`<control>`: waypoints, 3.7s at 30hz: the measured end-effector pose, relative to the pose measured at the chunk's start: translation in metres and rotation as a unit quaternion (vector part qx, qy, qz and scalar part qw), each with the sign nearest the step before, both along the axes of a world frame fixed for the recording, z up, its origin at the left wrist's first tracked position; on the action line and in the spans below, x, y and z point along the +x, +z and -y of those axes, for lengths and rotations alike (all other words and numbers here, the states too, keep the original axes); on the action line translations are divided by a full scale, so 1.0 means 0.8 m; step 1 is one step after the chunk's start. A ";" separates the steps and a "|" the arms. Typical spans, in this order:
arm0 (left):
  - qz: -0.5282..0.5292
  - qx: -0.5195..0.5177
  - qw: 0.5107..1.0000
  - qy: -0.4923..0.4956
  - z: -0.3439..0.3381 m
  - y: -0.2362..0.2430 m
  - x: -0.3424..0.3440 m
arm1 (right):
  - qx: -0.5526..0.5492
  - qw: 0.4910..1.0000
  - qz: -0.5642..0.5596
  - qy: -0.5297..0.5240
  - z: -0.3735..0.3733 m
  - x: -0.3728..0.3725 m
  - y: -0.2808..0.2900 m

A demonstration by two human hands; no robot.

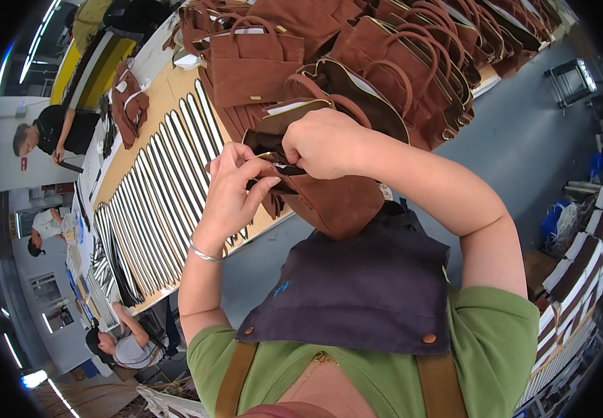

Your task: Inspecting and finishing leather bags at a workshop station.

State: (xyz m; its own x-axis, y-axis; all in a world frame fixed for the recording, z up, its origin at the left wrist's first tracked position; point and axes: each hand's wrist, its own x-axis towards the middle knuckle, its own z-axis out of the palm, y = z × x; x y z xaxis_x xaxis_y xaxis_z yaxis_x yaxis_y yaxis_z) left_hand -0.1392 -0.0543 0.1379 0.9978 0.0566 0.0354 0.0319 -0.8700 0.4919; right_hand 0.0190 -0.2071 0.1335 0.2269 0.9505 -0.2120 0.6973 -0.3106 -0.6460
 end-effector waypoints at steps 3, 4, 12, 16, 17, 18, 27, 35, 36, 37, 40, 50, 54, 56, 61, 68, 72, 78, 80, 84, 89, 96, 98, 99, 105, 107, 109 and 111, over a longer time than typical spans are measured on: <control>0.002 0.009 1.000 -0.002 0.001 0.000 0.001 | 0.014 1.000 0.002 0.009 0.001 -0.001 0.001; 0.001 0.015 1.000 -0.003 0.001 0.000 0.002 | 0.017 1.000 -0.004 0.006 0.000 -0.001 0.000; -0.003 -0.003 1.000 0.011 0.003 -0.002 0.001 | -0.008 0.995 -0.097 0.011 0.008 0.003 0.007; -0.012 -0.004 1.000 0.009 0.004 0.002 0.003 | -0.018 0.997 -0.074 0.015 0.009 -0.001 0.013; -0.012 -0.004 1.000 0.009 0.004 0.003 0.003 | -0.018 0.997 -0.074 0.015 0.009 -0.002 0.015; -0.015 -0.002 1.000 0.006 0.005 0.004 0.003 | -0.017 0.997 -0.079 0.013 0.010 -0.002 0.015; -0.016 0.023 1.000 0.002 0.005 0.002 0.000 | -0.009 0.997 -0.075 0.014 0.012 -0.006 0.014; -0.016 0.020 1.000 0.009 0.007 0.003 0.001 | 0.000 0.996 -0.085 0.006 0.012 -0.007 0.016; -0.020 0.024 0.999 0.009 0.007 0.004 0.001 | -0.005 0.996 -0.085 0.009 0.012 -0.007 0.017; -0.023 0.027 0.999 0.008 0.008 0.004 0.001 | -0.010 0.996 -0.085 0.012 0.012 -0.007 0.017; -0.014 0.025 1.000 0.014 0.009 0.003 0.000 | 0.007 0.997 -0.071 0.011 0.014 -0.007 0.013; 0.015 0.026 0.999 0.027 0.015 0.001 -0.004 | -0.008 0.997 -0.070 0.008 0.016 -0.009 0.023; 0.014 0.037 0.999 0.028 0.017 0.002 -0.006 | 0.000 0.997 -0.072 0.008 0.018 -0.012 0.022; 0.011 0.036 0.999 0.028 0.018 0.004 -0.006 | 0.010 0.997 -0.077 0.009 0.019 -0.013 0.021; 0.020 0.015 0.999 0.031 0.017 0.005 -0.007 | 0.045 0.995 -0.085 -0.006 0.021 -0.015 0.012; 0.031 0.008 0.999 0.021 0.017 0.008 -0.007 | 0.008 0.995 -0.099 -0.012 0.020 -0.014 0.020; 0.011 0.003 1.000 0.021 0.017 0.009 -0.007 | 0.010 0.994 -0.104 -0.019 0.022 -0.014 0.017; 0.016 0.004 1.000 0.013 0.015 0.011 -0.004 | 0.024 0.993 -0.109 -0.031 0.020 -0.016 0.017; 0.018 0.004 1.000 0.007 0.013 0.011 -0.003 | 0.019 0.993 -0.112 -0.034 0.021 -0.015 0.017; 0.036 -0.103 0.994 0.013 0.004 0.010 -0.002 | 0.022 0.994 -0.110 -0.017 0.025 -0.009 0.013; 0.040 -0.125 0.991 0.005 0.001 0.005 0.004 | 0.024 0.986 -0.163 -0.023 0.028 -0.003 0.003; 0.069 -0.094 0.993 -0.004 0.005 0.007 0.006 | 0.075 0.981 -0.166 -0.065 0.029 -0.004 0.000; 0.076 -0.094 0.993 -0.006 0.006 0.006 0.008 | 0.074 0.983 -0.153 -0.073 0.029 -0.002 -0.001; 0.074 -0.082 0.994 -0.004 0.006 0.004 0.010 | 0.070 0.983 -0.157 -0.069 0.029 -0.001 -0.004; 0.071 -0.055 0.996 0.018 0.013 0.010 0.012 | 0.113 0.979 -0.162 -0.047 0.030 0.000 -0.011; 0.066 -0.055 0.996 0.022 0.015 0.013 0.012 | 0.121 0.980 -0.155 -0.042 0.030 0.000 -0.012; 0.056 -0.061 0.996 0.024 0.014 0.014 0.015 | 0.119 0.975 -0.179 -0.052 0.031 0.001 -0.014; 0.051 -0.063 0.996 0.025 0.015 0.016 0.016 | 0.097 0.977 -0.183 -0.060 0.032 0.002 -0.015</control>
State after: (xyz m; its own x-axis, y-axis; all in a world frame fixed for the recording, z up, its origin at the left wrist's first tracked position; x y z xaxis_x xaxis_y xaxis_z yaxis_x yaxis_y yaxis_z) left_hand -0.1260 -0.0661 0.1511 0.9854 0.1157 0.1253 0.0174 -0.7993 0.6007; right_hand 0.0203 -0.2324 0.1217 0.2820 0.9521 -0.1184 0.3754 -0.2230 -0.8996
